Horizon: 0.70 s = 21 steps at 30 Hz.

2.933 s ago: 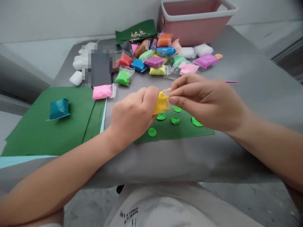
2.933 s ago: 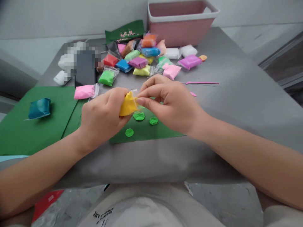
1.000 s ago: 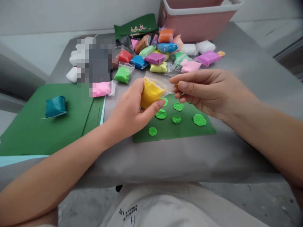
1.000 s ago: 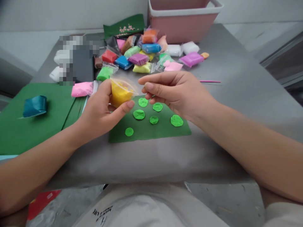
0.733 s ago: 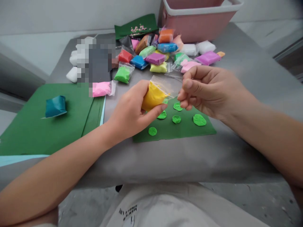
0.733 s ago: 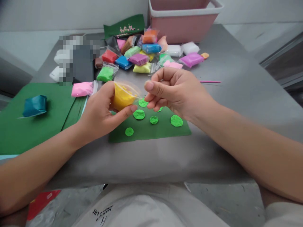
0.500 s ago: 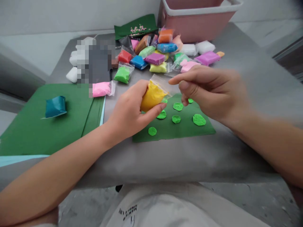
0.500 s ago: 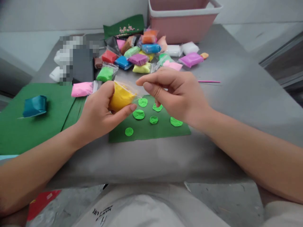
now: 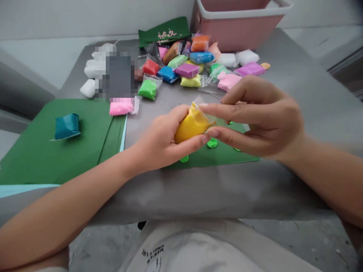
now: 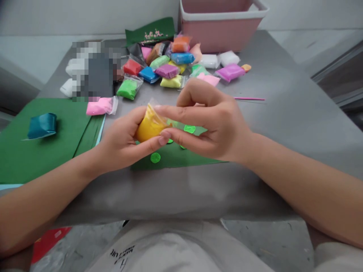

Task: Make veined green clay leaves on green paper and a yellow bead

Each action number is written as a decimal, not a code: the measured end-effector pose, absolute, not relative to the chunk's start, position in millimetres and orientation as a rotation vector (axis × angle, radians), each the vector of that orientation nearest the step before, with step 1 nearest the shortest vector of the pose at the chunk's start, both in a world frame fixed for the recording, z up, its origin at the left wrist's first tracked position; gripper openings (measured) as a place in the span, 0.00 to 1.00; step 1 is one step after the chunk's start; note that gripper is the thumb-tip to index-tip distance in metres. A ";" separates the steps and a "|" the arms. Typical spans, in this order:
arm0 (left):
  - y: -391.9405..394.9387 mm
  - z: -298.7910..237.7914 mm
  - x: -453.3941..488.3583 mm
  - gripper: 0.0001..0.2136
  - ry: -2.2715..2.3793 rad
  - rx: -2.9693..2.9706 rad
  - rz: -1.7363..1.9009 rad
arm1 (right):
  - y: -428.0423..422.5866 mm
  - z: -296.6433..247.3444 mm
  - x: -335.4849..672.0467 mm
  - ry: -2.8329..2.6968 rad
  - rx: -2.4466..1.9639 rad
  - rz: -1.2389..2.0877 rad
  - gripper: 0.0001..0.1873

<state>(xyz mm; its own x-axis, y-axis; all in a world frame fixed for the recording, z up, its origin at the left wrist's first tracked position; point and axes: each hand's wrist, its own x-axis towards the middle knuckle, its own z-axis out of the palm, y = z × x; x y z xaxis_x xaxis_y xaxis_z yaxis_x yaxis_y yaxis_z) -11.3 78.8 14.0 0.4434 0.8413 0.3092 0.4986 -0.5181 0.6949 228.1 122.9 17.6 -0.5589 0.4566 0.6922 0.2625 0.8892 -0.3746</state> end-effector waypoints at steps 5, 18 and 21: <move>81.9 11.9 -11.8 0.13 1.067 2.116 0.885 | 122.1 9.8 223.2 -2.195 -0.374 0.381 0.12; 78.1 17.8 -6.4 0.17 1.109 1.939 0.950 | 114.3 26.3 222.2 -2.141 -0.564 0.576 0.06; 78.3 20.0 -8.4 0.21 1.075 1.882 0.919 | 113.9 36.2 227.0 -2.104 -0.658 0.564 0.03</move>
